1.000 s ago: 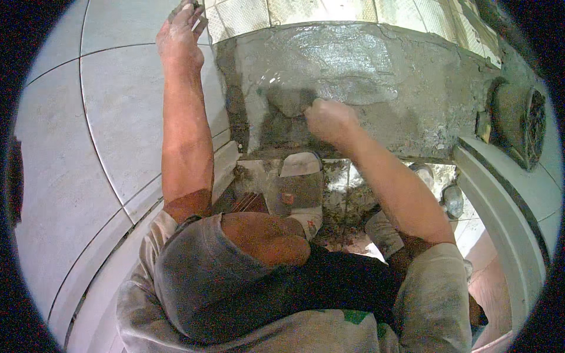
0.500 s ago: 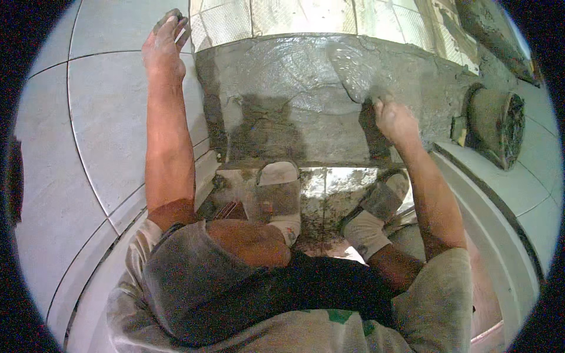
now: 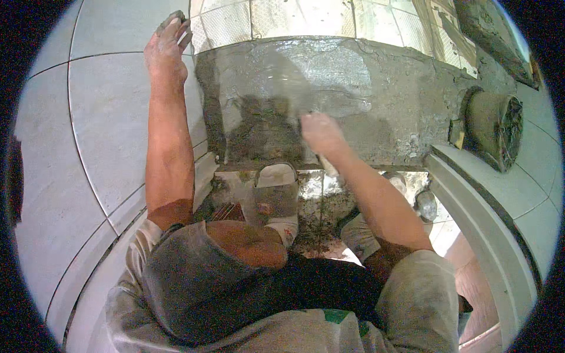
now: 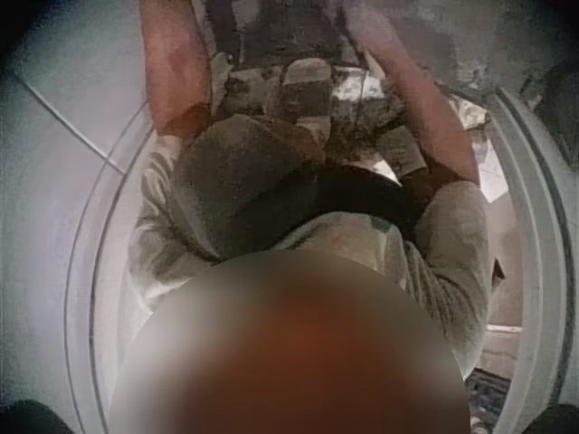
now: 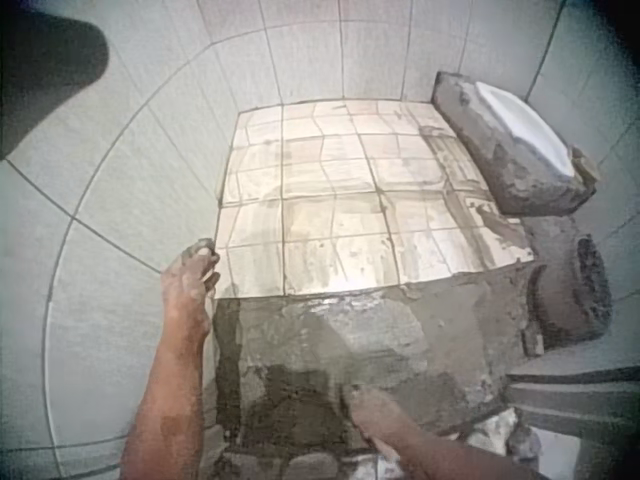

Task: Applying and smoothing cement mortar onto a concrete ledge using a trowel.

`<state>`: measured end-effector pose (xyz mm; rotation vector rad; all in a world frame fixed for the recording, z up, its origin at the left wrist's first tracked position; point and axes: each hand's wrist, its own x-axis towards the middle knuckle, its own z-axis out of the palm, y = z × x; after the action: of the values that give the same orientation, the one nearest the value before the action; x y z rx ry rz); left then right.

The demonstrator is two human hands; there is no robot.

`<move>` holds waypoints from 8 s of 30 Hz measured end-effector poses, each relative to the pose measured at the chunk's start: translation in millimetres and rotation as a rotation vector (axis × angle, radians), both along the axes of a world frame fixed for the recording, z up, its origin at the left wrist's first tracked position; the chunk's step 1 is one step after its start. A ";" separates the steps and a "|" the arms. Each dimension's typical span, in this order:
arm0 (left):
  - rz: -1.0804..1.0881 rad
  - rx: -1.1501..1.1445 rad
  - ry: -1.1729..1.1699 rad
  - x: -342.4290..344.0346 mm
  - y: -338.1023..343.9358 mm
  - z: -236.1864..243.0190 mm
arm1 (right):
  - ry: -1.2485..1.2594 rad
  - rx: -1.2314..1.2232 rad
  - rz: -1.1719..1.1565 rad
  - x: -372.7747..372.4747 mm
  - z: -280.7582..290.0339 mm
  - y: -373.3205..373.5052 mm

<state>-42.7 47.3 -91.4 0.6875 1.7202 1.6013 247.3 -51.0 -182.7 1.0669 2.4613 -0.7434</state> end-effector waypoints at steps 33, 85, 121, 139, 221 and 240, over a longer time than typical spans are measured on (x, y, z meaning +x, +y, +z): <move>-0.071 -0.110 0.039 27.5 -5.3 6.5 | 0.266 -0.840 -0.834 100.7 49.6 42.8; -0.034 0.059 0.017 23.0 -2.7 21.0 | -0.468 -0.646 0.275 147.0 136.0 -60.0; -0.038 -0.016 -0.017 14.6 -2.5 -7.6 | -0.456 -0.128 0.248 169.2 109.1 32.3; -0.076 -0.102 0.099 12.3 -7.3 -20.6 | -0.332 -0.207 0.173 152.8 99.4 29.9; 0.031 -0.065 -0.034 8.6 0.6 -18.7 | -0.128 -0.148 0.158 13.8 32.5 25.0; 0.080 -0.241 -0.097 10.8 -7.8 1.4 | -0.100 -0.155 0.107 -12.6 33.4 14.2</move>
<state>-32.0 39.5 -89.9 0.4223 1.8494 1.4232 234.7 -36.8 -149.2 0.8865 2.3144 -0.8121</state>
